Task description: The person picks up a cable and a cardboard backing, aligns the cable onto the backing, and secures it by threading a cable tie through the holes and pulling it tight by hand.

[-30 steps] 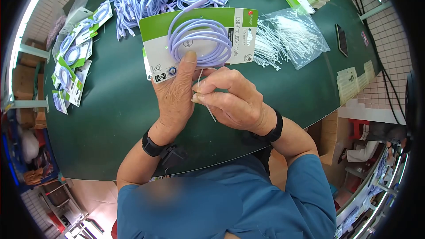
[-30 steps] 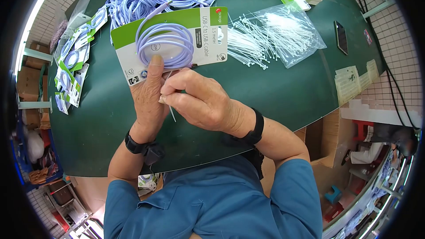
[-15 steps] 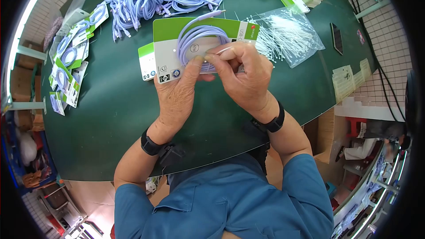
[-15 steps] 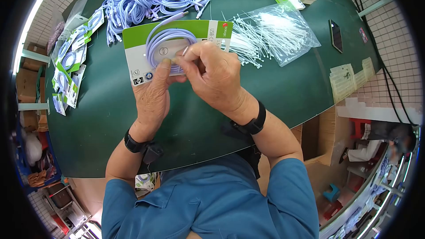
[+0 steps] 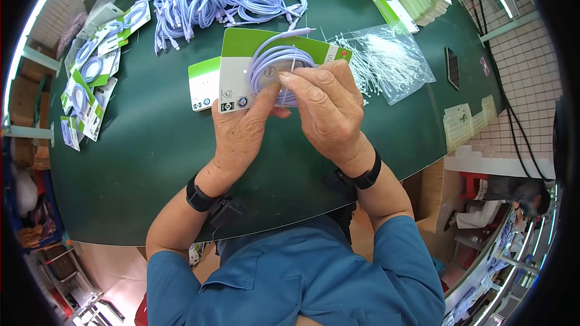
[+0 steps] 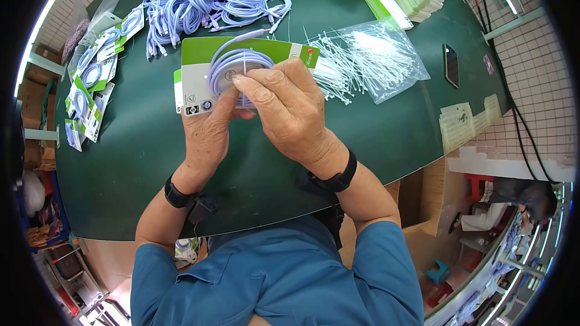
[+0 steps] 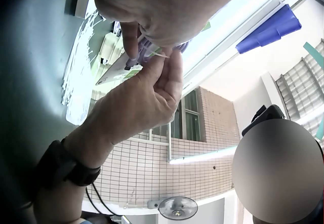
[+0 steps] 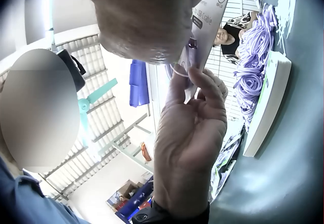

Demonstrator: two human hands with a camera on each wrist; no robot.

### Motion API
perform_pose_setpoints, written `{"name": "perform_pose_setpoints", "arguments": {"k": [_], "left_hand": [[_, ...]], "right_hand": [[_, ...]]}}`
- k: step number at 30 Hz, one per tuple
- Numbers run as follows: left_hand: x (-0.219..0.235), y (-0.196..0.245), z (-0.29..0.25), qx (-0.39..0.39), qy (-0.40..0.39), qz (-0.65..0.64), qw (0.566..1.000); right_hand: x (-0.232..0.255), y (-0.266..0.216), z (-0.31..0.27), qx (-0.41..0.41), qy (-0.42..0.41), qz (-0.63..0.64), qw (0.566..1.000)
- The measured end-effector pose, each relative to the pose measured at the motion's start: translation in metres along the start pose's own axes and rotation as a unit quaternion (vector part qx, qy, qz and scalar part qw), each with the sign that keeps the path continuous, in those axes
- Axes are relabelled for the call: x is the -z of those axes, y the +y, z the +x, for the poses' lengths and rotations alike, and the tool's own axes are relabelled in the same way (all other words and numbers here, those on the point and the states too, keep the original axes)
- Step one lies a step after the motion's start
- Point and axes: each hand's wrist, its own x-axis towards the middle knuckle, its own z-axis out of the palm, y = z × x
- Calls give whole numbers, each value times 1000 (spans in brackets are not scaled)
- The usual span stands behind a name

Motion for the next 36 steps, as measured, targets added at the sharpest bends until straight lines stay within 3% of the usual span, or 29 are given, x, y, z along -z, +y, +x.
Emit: {"name": "perform_pose_setpoints", "arguments": {"k": [9, 11, 20, 36], "left_hand": [[3, 2, 1, -4, 2, 0, 1000], [1, 6, 3, -36, 9, -7, 999], [-2, 15, 2, -20, 15, -48, 999], [-2, 13, 2, -34, 6, -40, 999]], "right_hand": [[15, -6, 0, 6, -41, 33, 999], [15, -9, -2, 13, -34, 55, 998], [18, -6, -2, 62, -21, 34, 997], [12, -4, -3, 45, 0, 60, 997]]}}
